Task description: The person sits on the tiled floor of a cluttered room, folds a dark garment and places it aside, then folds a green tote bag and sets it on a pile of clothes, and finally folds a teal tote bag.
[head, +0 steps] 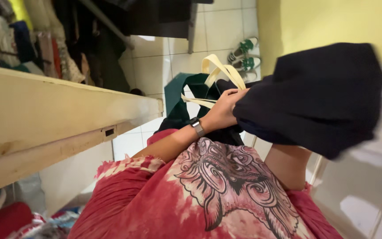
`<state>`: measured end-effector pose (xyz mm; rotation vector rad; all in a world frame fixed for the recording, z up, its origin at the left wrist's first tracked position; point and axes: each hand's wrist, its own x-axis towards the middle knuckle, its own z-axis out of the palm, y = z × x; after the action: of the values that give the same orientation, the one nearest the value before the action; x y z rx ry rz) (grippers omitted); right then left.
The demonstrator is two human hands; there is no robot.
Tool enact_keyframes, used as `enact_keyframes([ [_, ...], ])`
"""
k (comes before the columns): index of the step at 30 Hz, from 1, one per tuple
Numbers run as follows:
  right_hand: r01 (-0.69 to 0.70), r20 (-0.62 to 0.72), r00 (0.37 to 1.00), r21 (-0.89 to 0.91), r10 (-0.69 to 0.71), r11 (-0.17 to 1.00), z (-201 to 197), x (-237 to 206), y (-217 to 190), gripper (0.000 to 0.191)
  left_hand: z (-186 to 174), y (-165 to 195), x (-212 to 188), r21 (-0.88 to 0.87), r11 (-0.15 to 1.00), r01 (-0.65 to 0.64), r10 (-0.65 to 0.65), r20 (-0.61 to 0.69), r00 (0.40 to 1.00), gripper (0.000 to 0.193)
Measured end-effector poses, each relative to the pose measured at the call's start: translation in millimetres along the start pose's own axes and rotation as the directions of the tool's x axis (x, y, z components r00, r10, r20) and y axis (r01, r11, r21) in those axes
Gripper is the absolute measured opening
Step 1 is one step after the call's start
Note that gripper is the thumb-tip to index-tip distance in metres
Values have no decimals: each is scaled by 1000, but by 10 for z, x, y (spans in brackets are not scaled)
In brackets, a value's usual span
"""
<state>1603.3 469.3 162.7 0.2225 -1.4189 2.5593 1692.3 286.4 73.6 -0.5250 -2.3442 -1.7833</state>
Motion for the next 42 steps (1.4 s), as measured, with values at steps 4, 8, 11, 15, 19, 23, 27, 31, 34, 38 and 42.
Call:
enact_keyframes([
  [4,10,-43,999,117,-5,993,-16,472,-53,48,-139,-85,166,-12,996,90,-91,-132,987,58],
  [8,56,-69,997,182,-44,982,-370,885,-307,53,-51,-122,395,41,973,226,-204,-297,933,50],
  [11,63,-86,995,208,-46,976,-687,1448,-394,56,-60,-221,789,-151,953,261,-301,-428,852,43],
  [15,-51,-3,999,260,54,964,-1242,2322,-299,61,-122,-421,1533,-502,854,132,-442,-570,692,37],
  [19,67,98,994,-114,-56,991,-1811,2810,279,59,-146,-641,2200,-746,664,-40,-578,-546,606,34],
  [23,-229,-28,933,-816,359,531,-2020,2790,721,103,-166,-771,2634,-715,699,-23,-527,-537,659,38],
  [27,-24,302,809,-840,503,542,-1688,2925,845,132,-60,-796,2944,-680,718,146,-521,-386,761,49],
  [31,161,659,508,-705,554,691,-1172,2997,1013,147,70,-816,3048,-597,789,148,-378,-281,882,44],
  [34,268,658,351,-752,666,602,-984,2877,1211,104,125,-827,3036,-733,664,147,-443,-228,867,46],
  [38,-139,368,548,-846,751,515,-1125,2755,1649,73,44,-923,3083,-697,709,104,-447,-330,832,54],
  [42,-118,353,651,-827,672,549,-1447,2851,2226,41,-201,-1098,3158,-487,863,136,-330,-338,881,66],
])
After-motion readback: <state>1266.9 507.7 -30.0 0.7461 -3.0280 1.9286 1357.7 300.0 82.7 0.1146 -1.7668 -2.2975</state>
